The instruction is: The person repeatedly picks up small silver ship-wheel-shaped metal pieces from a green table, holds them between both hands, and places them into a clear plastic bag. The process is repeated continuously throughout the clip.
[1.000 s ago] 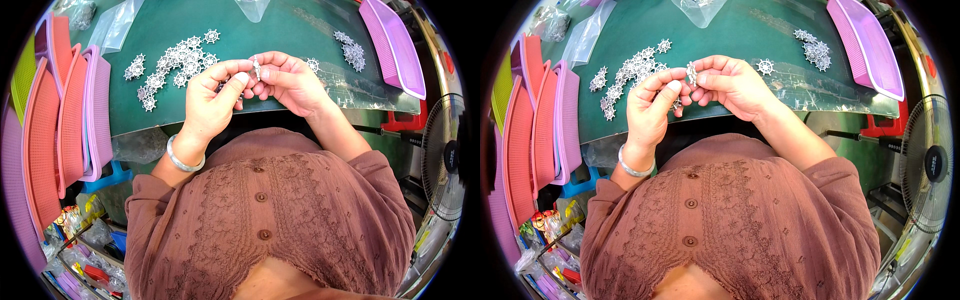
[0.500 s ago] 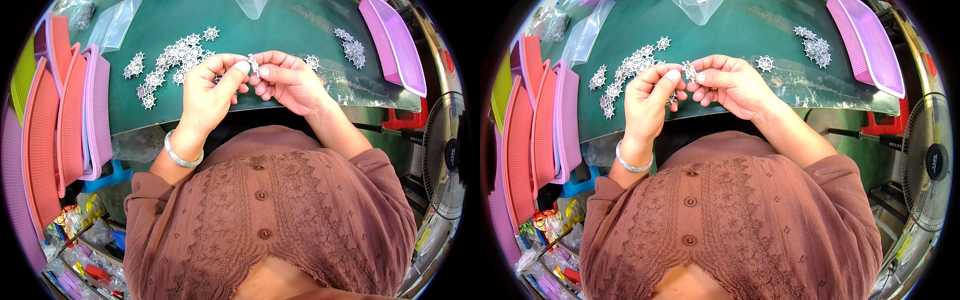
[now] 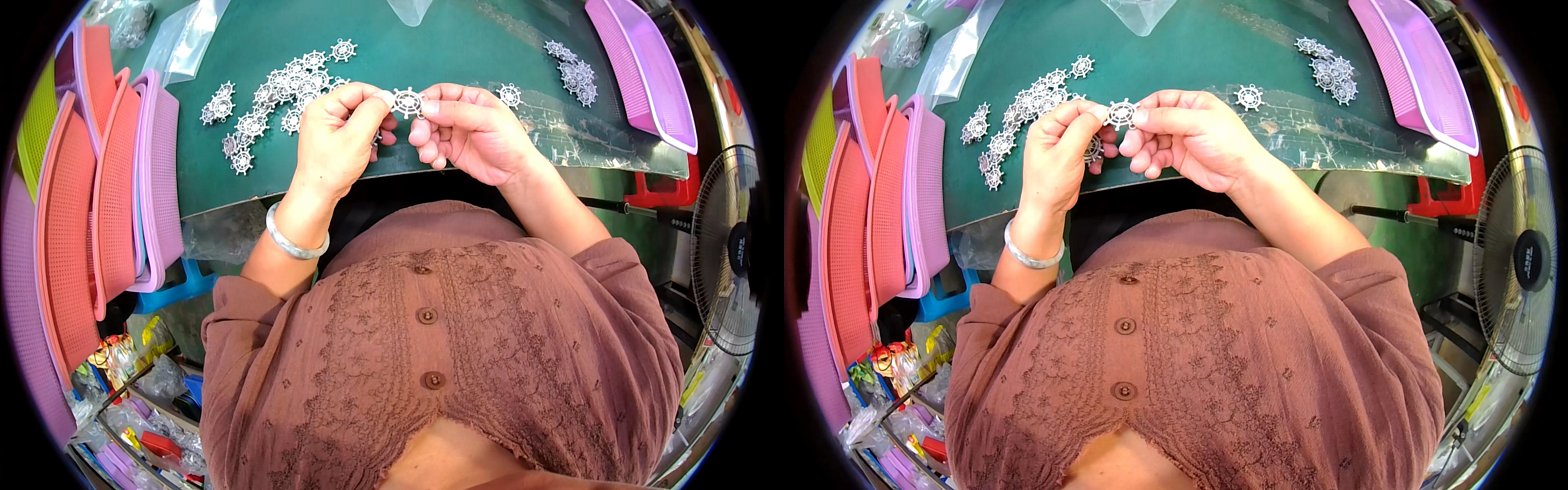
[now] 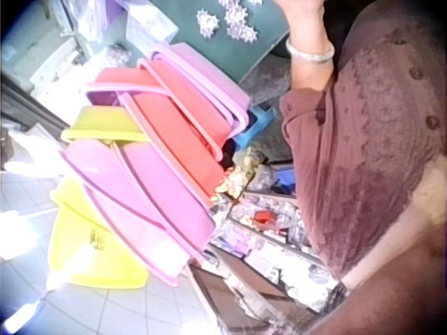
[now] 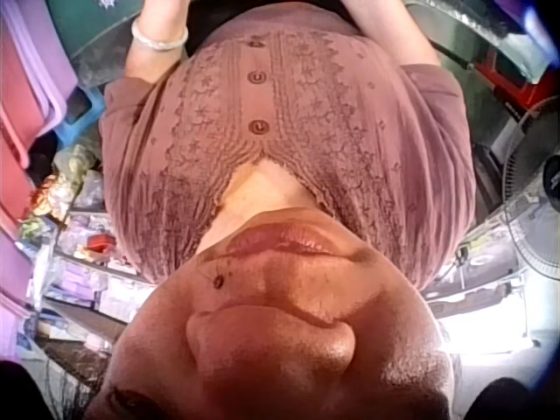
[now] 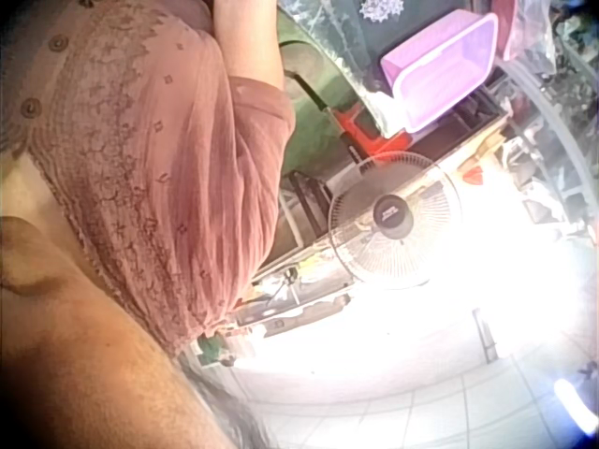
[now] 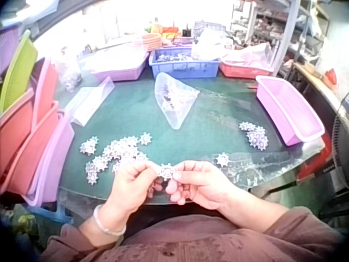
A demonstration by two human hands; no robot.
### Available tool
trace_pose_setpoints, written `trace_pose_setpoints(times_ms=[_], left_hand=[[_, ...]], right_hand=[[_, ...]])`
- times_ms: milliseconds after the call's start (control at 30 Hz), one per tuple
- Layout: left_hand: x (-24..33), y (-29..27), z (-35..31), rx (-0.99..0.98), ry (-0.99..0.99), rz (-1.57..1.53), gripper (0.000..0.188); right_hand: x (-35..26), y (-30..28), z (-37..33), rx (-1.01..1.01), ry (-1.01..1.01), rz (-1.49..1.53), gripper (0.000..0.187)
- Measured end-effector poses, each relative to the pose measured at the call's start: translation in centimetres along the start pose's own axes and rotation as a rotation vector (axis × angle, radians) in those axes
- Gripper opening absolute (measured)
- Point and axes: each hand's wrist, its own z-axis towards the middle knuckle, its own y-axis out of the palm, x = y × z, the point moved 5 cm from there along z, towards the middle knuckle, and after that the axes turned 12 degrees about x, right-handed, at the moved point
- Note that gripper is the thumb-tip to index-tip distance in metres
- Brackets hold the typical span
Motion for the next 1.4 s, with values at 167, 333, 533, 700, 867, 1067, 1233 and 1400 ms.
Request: trace_pose_setpoints(times_ms=[167,333,533,700,867,1067,1233,1400], left_hand=[[-0.6,0.0,0.2,-0.061,-0.102,-0.044,0.016],[-1.1,0.1,0.2,-0.117,-0.217,-0.118,0.018],[-1.4,-0.1,0.1,-0.158,-0.357,-0.217,0.019],[-1.9,0.1,0.0,-0.207,-0.423,-0.346,0.019],[-2.6,0.3,0.0,-0.288,-0.408,-0.473,0.017],[-2.3,0.5,-0.2,-0.290,-0.223,-0.475,0.019],[-2.3,0.6,-0.2,-0.221,-0.146,-0.443,0.016],[-2.2,0.7,-0.2,-0.236,-0.061,-0.408,0.016]], right_hand=[[-0.2,0.2,-0.1,0.003,-0.009,-0.050,0.017],[-0.2,0.2,0.0,0.017,-0.018,-0.095,0.022],[-0.2,0.5,-0.1,-0.016,-0.029,-0.110,0.027],[-0.6,1.1,-0.5,0.005,-0.074,-0.167,0.023],[-0.9,1.7,-0.7,-0.007,-0.186,-0.284,0.020],[-1.3,2.5,-1.3,0.013,-0.335,-0.456,0.021],[-1.4,3.0,-1.7,0.060,-0.515,-0.591,0.019],[-1.5,3.0,-1.9,0.086,-0.738,-0.732,0.015]])
